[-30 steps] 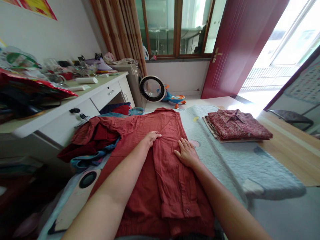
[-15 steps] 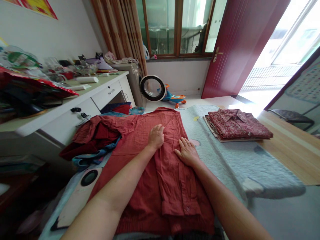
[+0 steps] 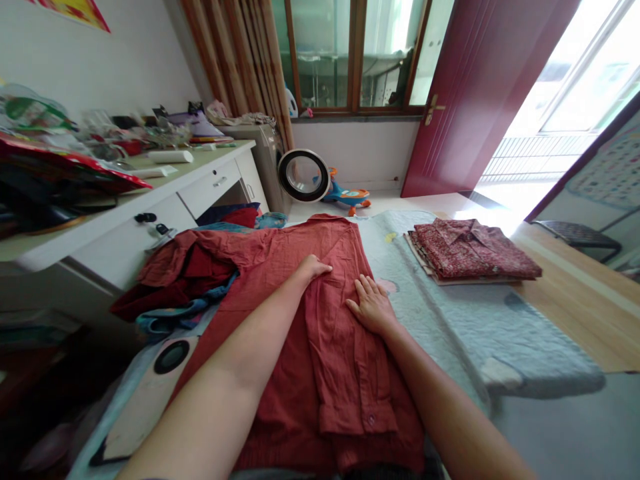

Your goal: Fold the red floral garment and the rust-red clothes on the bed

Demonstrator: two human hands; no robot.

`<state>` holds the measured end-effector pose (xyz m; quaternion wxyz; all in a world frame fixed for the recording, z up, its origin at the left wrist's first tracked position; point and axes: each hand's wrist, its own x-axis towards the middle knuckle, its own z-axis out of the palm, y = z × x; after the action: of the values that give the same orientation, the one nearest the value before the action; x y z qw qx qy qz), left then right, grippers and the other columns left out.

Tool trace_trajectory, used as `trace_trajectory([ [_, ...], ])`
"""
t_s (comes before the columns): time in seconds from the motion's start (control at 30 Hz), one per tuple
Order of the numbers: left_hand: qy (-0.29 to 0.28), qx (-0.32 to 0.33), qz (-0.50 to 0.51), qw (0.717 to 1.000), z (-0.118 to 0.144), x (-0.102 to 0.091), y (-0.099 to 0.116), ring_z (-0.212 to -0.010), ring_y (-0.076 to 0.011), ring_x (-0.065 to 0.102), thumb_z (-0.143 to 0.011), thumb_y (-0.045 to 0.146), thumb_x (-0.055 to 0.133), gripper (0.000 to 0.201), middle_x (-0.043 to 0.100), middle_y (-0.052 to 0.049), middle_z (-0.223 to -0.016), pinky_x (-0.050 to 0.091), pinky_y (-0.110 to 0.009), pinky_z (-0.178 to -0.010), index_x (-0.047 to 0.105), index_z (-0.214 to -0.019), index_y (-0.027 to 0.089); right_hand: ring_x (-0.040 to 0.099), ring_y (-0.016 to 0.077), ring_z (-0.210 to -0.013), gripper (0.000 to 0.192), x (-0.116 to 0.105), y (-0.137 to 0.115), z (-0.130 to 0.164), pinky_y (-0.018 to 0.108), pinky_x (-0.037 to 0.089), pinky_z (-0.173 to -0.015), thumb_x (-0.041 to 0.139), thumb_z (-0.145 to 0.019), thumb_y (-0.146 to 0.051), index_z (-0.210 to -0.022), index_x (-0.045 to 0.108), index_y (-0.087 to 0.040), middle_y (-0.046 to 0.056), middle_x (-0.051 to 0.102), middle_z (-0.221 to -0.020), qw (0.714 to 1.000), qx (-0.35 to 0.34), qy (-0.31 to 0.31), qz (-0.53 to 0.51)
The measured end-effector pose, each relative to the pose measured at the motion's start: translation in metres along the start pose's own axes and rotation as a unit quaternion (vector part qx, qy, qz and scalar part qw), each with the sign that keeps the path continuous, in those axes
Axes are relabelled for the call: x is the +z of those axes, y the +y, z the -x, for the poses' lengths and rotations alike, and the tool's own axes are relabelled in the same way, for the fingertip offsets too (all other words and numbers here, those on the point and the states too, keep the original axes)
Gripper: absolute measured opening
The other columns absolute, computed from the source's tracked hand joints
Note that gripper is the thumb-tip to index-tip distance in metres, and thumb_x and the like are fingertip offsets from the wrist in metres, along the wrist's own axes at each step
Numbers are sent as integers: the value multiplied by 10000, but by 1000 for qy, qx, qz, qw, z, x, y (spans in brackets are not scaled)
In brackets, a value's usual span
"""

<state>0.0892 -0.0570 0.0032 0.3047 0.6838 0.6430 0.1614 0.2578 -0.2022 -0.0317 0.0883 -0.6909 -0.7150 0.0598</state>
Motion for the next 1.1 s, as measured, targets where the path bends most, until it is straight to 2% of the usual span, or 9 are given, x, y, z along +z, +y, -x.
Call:
trace_trajectory([
  [0.1, -65, -41, 29, 997, -3, -2, 13, -610, -185, 624, -673, 357, 796, 264, 664, -23, -613, 471, -266, -571, 700, -714, 115, 195, 279, -1470, 715, -1, 0, 0, 437, 142, -1167, 352, -944, -571, -1490, 365, -111, 136, 251, -1593, 1000, 2, -6, -2],
  [0.23, -108, -67, 40, 991, -4, -1, 24, -542, -175, 586, -639, 242, 797, 166, 625, -11, -519, 460, -277, -540, 691, -624, 116, 197, 278, -1469, 721, -1, 0, -1, 435, 138, -1169, 344, -943, -579, -1488, 372, -108, 135, 252, -1593, 1000, -1, -3, -3],
  [0.33, -107, -63, 40, 991, -4, 0, 26, -566, -170, 600, -628, 165, 775, 92, 652, -13, -562, 461, -266, -560, 711, -667, 112, 199, 277, -1468, 720, 0, 1, -1, 431, 137, -1169, 347, -944, -578, -1487, 374, -105, 133, 254, -1592, 1000, -3, 0, -5],
  [0.47, -99, -51, 38, 993, -4, -2, 26, -607, -168, 621, -612, 121, 768, 107, 675, -20, -612, 458, -251, -584, 726, -710, 111, 204, 283, -1466, 719, 1, 1, -1, 436, 139, -1168, 358, -943, -578, -1488, 374, -108, 133, 256, -1592, 1000, -2, 0, -9],
  [0.7, -91, -41, 45, 994, -3, -9, 24, -584, -158, 607, -633, 179, 777, 136, 683, -22, -649, 438, -249, -556, 721, -740, 117, 206, 279, -1466, 712, -1, 0, -1, 428, 135, -1172, 364, -943, -576, -1484, 380, -113, 130, 264, -1590, 1000, -1, 1, -6],
  [0.93, -71, -67, 43, 994, 2, -12, 6, -533, -151, 563, -667, 302, 769, 217, 616, -4, -565, 403, -247, -508, 644, -611, 134, 203, 280, -1467, 705, -2, 0, 0, 433, 142, -1171, 372, -945, -562, -1483, 378, -107, 132, 257, -1592, 1000, -2, -2, -7],
  [1.1, -79, -65, 35, 994, 6, -19, -8, -521, -122, 538, -731, 299, 711, 235, 609, 15, -583, 403, -234, -513, 595, -593, 149, 204, 283, -1467, 700, -2, -1, 0, 440, 147, -1170, 372, -945, -558, -1481, 380, -107, 133, 264, -1589, 1000, -1, -3, -8],
])
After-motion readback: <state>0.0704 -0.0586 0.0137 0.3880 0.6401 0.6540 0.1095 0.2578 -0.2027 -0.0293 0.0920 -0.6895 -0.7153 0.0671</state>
